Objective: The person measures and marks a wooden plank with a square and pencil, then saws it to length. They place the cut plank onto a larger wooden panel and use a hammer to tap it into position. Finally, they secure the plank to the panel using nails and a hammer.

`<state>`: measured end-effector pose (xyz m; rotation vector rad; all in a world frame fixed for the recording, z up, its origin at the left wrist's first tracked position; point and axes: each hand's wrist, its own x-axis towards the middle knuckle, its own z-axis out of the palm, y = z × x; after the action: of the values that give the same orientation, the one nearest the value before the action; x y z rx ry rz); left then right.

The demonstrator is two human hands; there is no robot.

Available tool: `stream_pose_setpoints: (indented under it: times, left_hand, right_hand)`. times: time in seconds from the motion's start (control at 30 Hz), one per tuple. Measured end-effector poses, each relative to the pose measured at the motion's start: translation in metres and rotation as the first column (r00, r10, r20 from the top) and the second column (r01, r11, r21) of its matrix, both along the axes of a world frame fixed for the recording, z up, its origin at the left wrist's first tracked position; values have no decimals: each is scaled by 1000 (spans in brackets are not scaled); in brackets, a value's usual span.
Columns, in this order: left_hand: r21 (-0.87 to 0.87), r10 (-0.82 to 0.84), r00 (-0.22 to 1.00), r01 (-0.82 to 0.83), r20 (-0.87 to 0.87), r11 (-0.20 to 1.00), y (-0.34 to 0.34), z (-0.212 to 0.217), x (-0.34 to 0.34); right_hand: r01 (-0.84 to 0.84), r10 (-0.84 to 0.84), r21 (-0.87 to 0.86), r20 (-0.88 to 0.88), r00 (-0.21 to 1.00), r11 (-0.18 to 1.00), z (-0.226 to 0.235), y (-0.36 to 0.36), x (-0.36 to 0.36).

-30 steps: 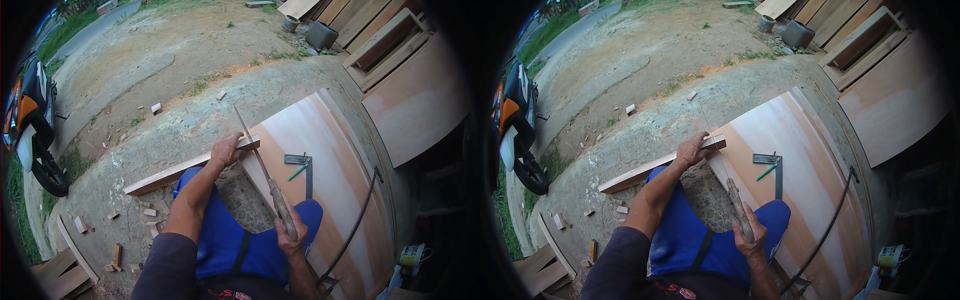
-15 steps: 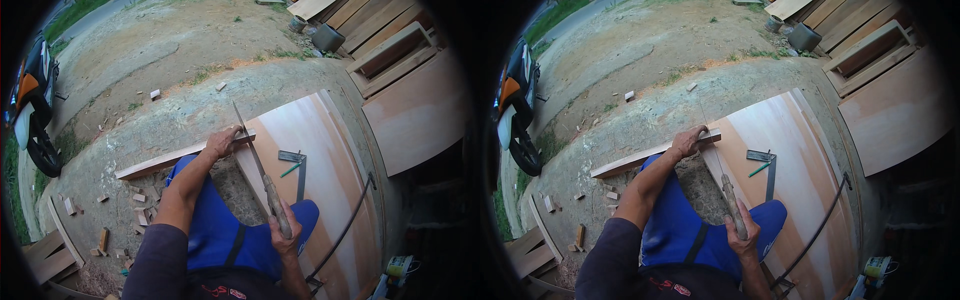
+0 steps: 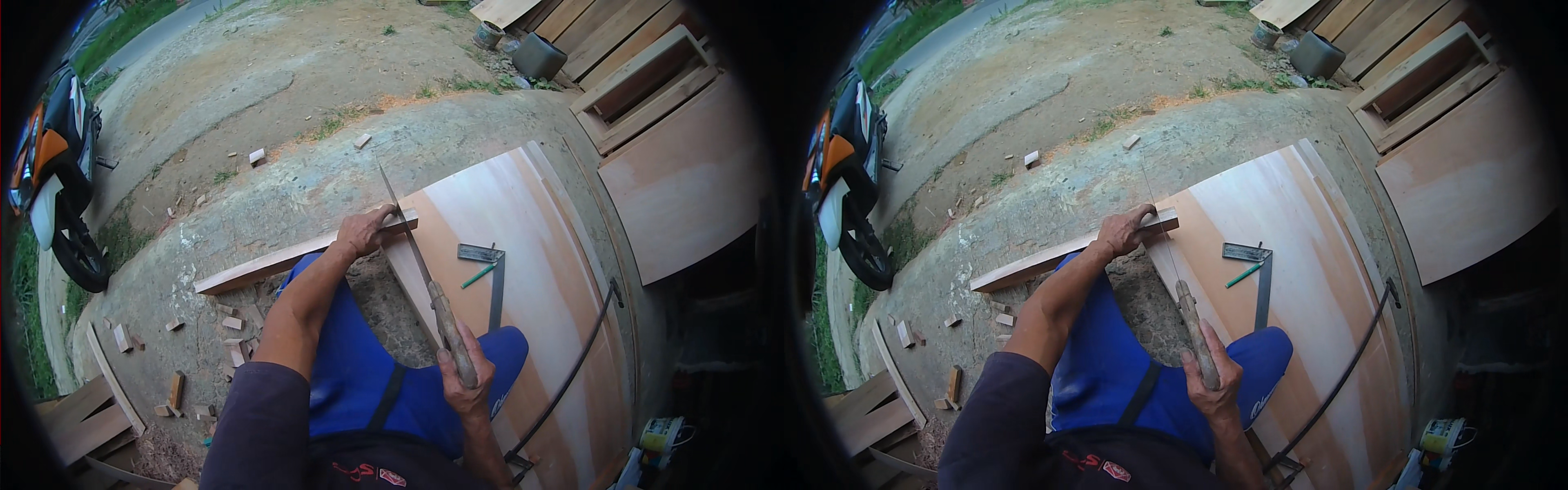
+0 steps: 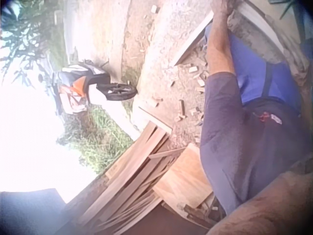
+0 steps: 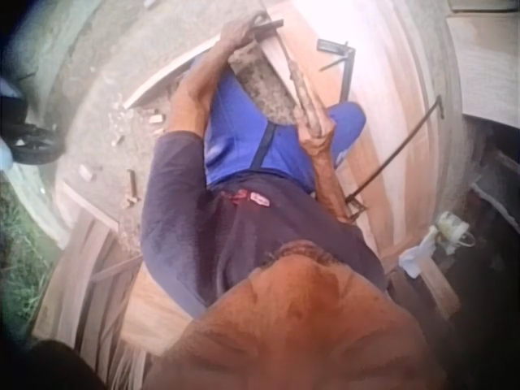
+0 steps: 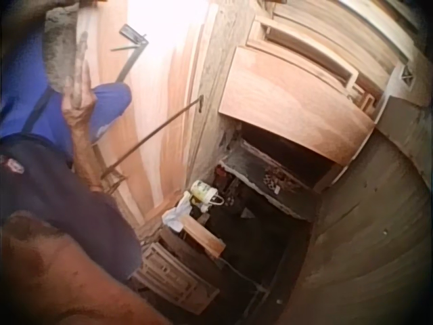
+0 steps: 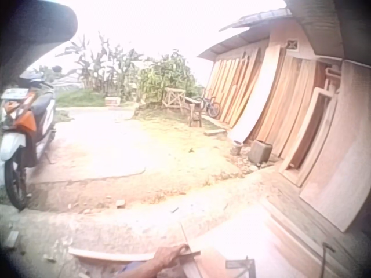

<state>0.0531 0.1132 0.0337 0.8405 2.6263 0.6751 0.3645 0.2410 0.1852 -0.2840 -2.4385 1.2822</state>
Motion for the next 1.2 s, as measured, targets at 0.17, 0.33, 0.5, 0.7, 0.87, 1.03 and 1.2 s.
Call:
stream_pose_setpoints:
  times: [0.17,0.33,0.5,0.7,0.87,1.03,1.2]
  left_hand:
    - [14,-11,999,11,-31,1000,-3,-12,-2]
    - [6,-15,1000,14,9,1000,-4,3,0]
    - [23,11,1000,-11,2,1000,0,-4,-4]
    - [78,11,999,-7,-46,997,-5,-4,-3]
    - [59,18,999,-15,-43,998,-3,-1,-4]
    - [54,11,999,-8,-44,999,1,5,1]
    - [49,19,998,-17,-53,999,-8,-8,-1]
  right_hand:
    - [-23,24,-18,25,999,1000,3,-3,-18]
    - [-18,17,14,45,999,1000,7,0,-5]
    - [32,-33,11,60,998,999,22,8,42]
    - [-2,13,-98,112,994,995,19,2,-13]
    - [-20,20,-2,39,999,1000,21,15,41]
    - [-9,9,-2,53,999,1000,9,5,-18]
    - [-8,15,-74,100,995,997,-4,-1,-49]
